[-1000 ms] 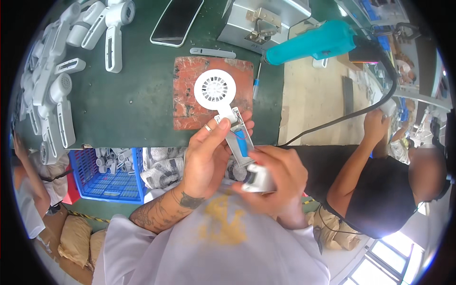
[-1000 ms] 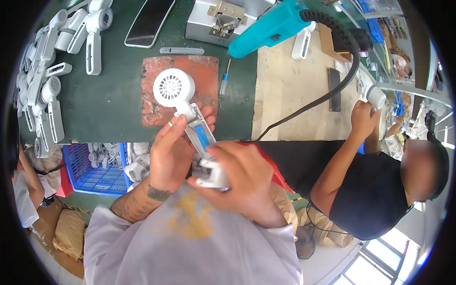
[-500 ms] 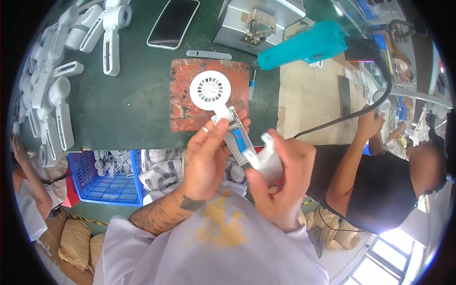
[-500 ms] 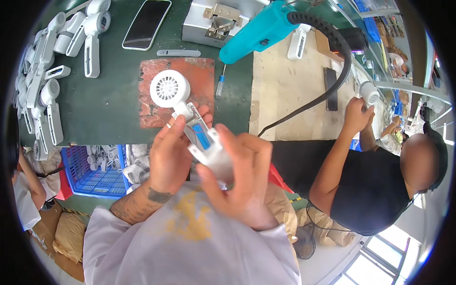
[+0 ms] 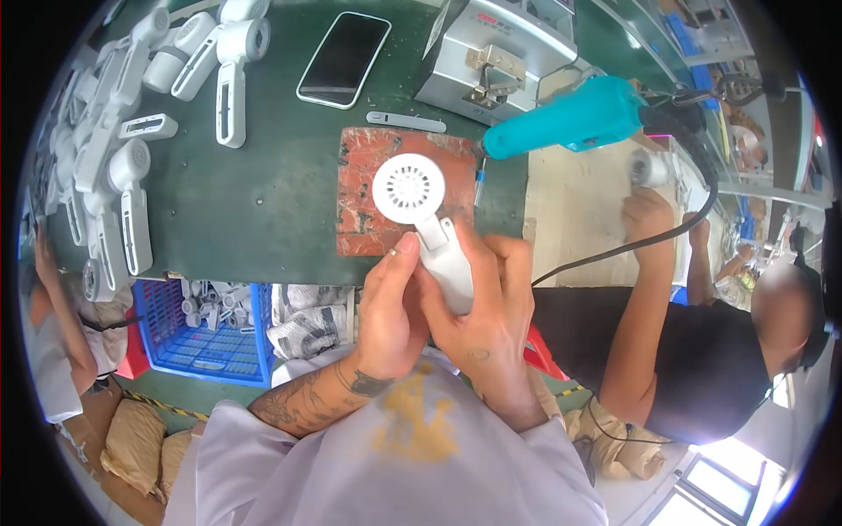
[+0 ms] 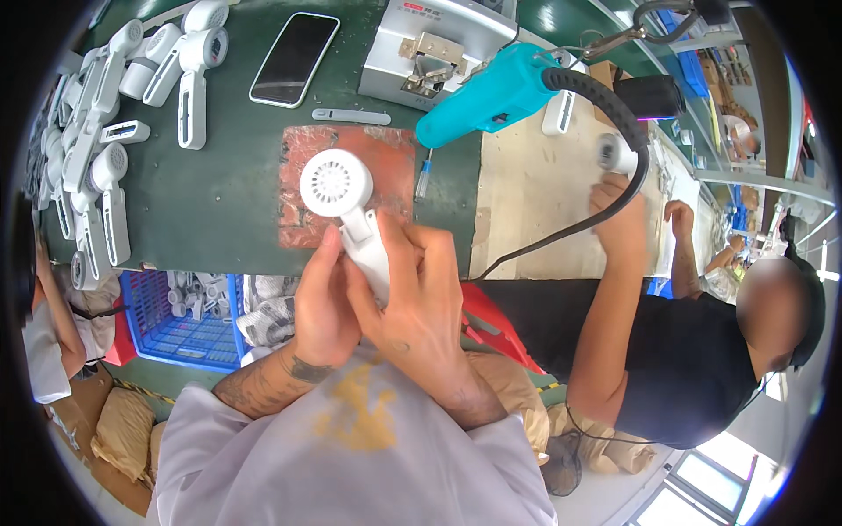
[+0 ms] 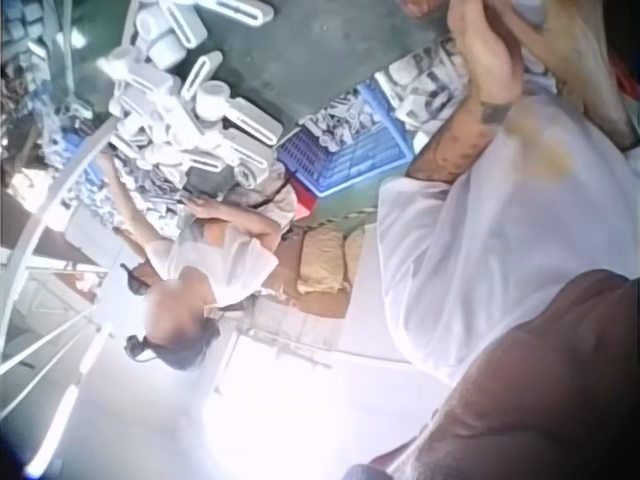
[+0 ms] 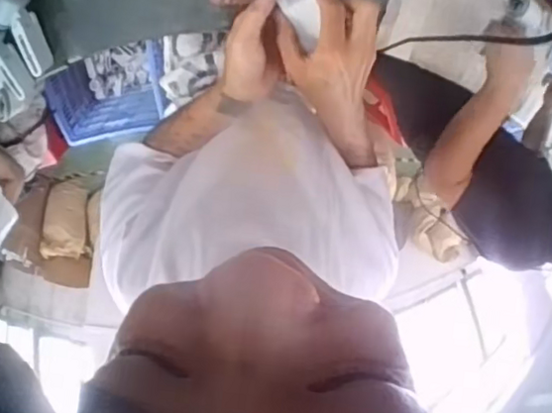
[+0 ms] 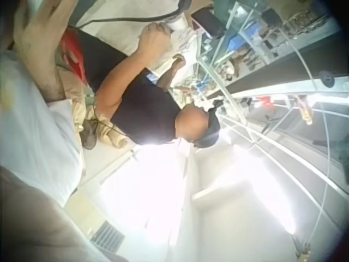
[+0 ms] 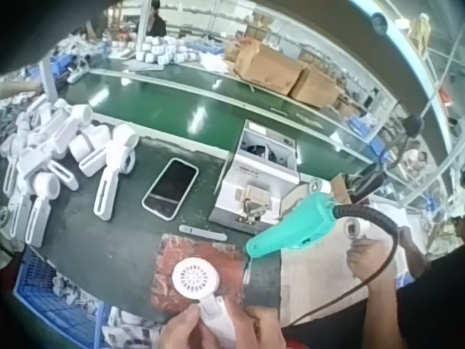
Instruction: Assembling handheld fans using an electric screwdriver at a factory workbench.
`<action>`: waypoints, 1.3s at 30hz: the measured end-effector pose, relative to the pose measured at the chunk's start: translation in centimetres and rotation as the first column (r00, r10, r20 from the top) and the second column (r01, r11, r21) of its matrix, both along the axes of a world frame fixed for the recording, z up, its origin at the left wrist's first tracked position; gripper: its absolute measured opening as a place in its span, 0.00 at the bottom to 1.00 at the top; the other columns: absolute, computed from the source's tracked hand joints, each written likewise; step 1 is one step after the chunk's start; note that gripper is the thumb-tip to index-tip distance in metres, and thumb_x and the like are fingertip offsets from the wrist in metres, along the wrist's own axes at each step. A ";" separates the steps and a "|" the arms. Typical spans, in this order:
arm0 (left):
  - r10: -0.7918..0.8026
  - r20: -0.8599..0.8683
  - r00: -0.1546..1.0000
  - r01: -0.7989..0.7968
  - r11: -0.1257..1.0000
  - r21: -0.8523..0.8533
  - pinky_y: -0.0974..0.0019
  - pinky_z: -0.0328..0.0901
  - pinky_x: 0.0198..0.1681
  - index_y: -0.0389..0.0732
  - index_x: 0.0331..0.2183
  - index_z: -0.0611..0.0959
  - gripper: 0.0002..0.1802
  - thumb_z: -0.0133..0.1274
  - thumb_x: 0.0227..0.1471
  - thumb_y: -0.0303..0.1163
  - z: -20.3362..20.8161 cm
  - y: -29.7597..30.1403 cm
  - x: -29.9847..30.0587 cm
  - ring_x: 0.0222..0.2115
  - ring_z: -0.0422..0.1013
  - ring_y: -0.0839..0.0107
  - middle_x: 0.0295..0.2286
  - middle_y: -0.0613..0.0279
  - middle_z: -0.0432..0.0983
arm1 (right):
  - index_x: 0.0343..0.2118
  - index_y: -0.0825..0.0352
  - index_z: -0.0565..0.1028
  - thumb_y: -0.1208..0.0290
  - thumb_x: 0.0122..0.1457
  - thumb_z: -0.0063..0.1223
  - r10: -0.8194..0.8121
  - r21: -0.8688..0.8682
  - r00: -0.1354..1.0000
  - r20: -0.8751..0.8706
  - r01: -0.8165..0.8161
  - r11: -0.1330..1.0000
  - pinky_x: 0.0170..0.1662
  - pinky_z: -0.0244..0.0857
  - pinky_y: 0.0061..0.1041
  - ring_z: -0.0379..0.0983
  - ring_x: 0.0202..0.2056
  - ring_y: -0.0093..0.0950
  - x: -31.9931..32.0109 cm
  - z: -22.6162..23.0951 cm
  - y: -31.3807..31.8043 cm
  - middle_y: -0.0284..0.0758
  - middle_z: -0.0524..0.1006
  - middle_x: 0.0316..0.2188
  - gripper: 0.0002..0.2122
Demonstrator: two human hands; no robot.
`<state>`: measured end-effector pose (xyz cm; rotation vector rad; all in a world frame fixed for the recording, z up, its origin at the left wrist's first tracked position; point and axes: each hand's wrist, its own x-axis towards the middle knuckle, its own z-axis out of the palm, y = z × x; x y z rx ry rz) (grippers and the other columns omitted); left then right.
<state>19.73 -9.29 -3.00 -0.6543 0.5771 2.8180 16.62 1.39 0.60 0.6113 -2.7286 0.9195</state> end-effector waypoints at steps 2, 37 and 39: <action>0.001 -0.029 1.000 -0.002 1.000 -0.026 0.60 0.63 0.58 0.37 0.59 0.71 0.30 0.33 0.70 0.50 -0.1 -0.2 -0.1 0.53 0.71 0.65 0.52 0.58 0.74 | 0.55 0.69 0.74 0.74 0.47 0.70 0.003 -0.060 1.000 -0.014 -0.004 0.998 0.34 0.70 0.33 0.73 0.36 0.35 0.2 -0.4 0.0 0.41 0.68 0.40 0.29; -0.071 -0.265 0.962 -0.169 0.606 -0.777 0.64 0.72 0.44 0.32 0.52 0.77 0.21 0.56 0.61 0.32 3.1 -4.8 -3.4 0.38 0.77 0.68 0.42 0.51 0.81 | 0.55 0.70 0.70 0.64 0.59 0.62 0.246 -0.738 0.958 0.145 -0.061 0.672 0.39 0.65 0.26 0.69 0.37 0.26 -2.1 -3.1 3.6 0.36 0.72 0.38 0.24; -0.284 -0.195 0.939 -0.151 0.170 -0.974 0.65 0.71 0.40 0.33 0.48 0.80 0.17 0.57 0.60 0.31 4.2 -6.6 -4.5 0.35 0.77 0.71 0.38 0.53 0.83 | 0.59 0.72 0.66 0.67 0.58 0.63 -0.009 -0.775 1.000 0.021 0.022 0.632 0.47 0.65 0.29 0.68 0.44 0.27 -5.1 -1.5 2.6 0.39 0.71 0.45 0.29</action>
